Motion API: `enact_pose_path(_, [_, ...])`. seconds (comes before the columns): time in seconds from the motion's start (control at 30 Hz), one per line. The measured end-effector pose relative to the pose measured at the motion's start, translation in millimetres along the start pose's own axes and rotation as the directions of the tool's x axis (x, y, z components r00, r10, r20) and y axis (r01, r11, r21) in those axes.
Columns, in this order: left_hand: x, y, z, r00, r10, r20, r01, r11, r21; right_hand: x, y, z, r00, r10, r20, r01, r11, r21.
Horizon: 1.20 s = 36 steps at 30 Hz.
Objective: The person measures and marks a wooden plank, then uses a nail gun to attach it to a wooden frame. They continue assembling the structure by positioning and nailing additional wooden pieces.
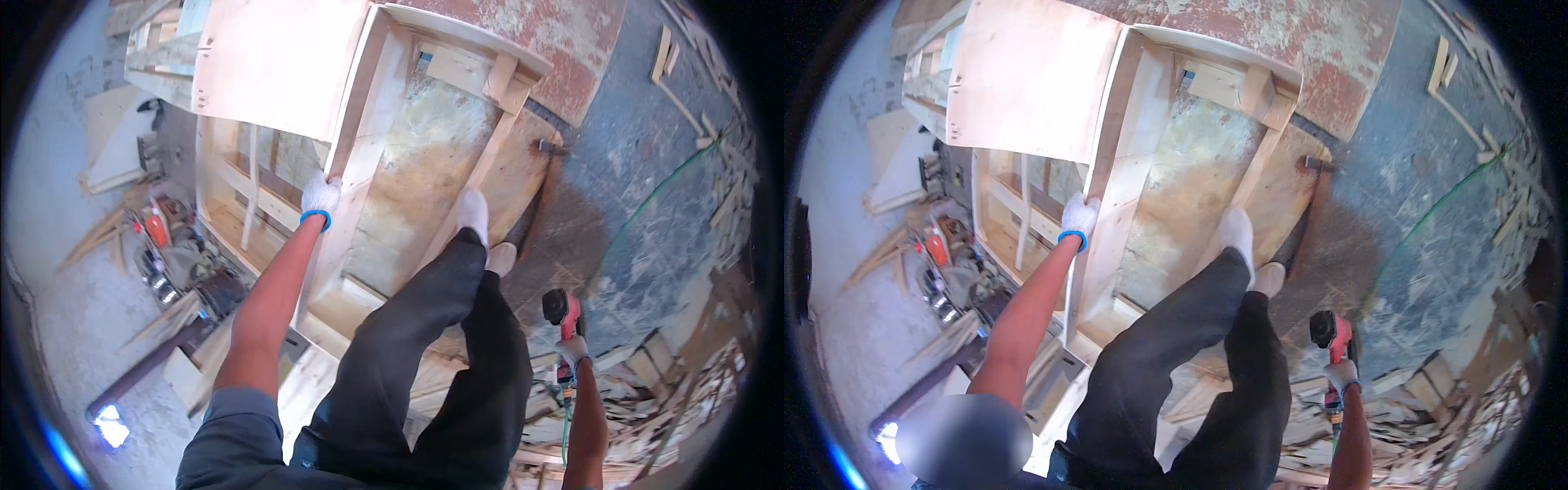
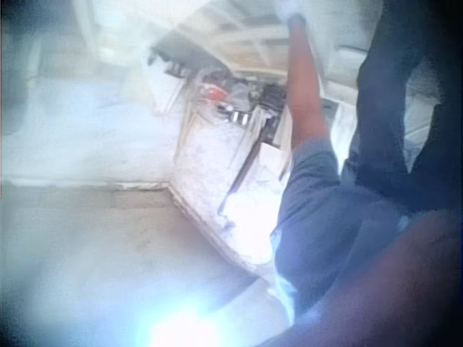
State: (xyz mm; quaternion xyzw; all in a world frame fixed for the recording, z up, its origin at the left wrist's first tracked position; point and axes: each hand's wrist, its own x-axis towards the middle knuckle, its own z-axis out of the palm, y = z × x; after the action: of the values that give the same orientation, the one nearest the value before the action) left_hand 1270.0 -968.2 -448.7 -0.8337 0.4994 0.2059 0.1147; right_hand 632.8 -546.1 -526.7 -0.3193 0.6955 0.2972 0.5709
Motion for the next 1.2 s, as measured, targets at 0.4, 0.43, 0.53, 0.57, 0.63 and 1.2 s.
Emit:
enact_pose_path(0.4, [-28,-17,24,0.990,-0.032,-0.135,0.011,0.988,-0.153,-62,57,-326,0.985,0.101,-0.141,-0.144,0.929,-0.340])
enact_pose_path(0.43, [-30,-2,7,0.977,0.010,-0.215,-0.033,0.994,-0.104,-66,21,-330,0.977,0.038,-0.211,-0.118,0.916,-0.383])
enact_pose_path(0.53, [-56,28,-13,0.944,0.038,-0.328,-0.117,0.968,-0.222,-65,-45,-413,0.954,-0.055,-0.296,-0.094,0.881,-0.464])
enact_pose_path(0.57, [-64,53,-24,0.943,-0.043,-0.330,-0.075,0.939,-0.337,-57,-68,-437,0.953,-0.095,-0.288,-0.054,0.881,-0.470])
enact_pose_path(0.63, [-66,86,-25,0.972,-0.147,-0.183,-0.015,0.740,-0.672,-46,-125,-482,0.937,-0.203,-0.286,0.025,0.853,-0.522])
enact_pose_path(1.2, [71,222,-23,0.919,-0.103,0.380,0.257,-0.573,-0.778,99,-562,-589,0.666,-0.739,-0.101,0.286,0.378,-0.881])
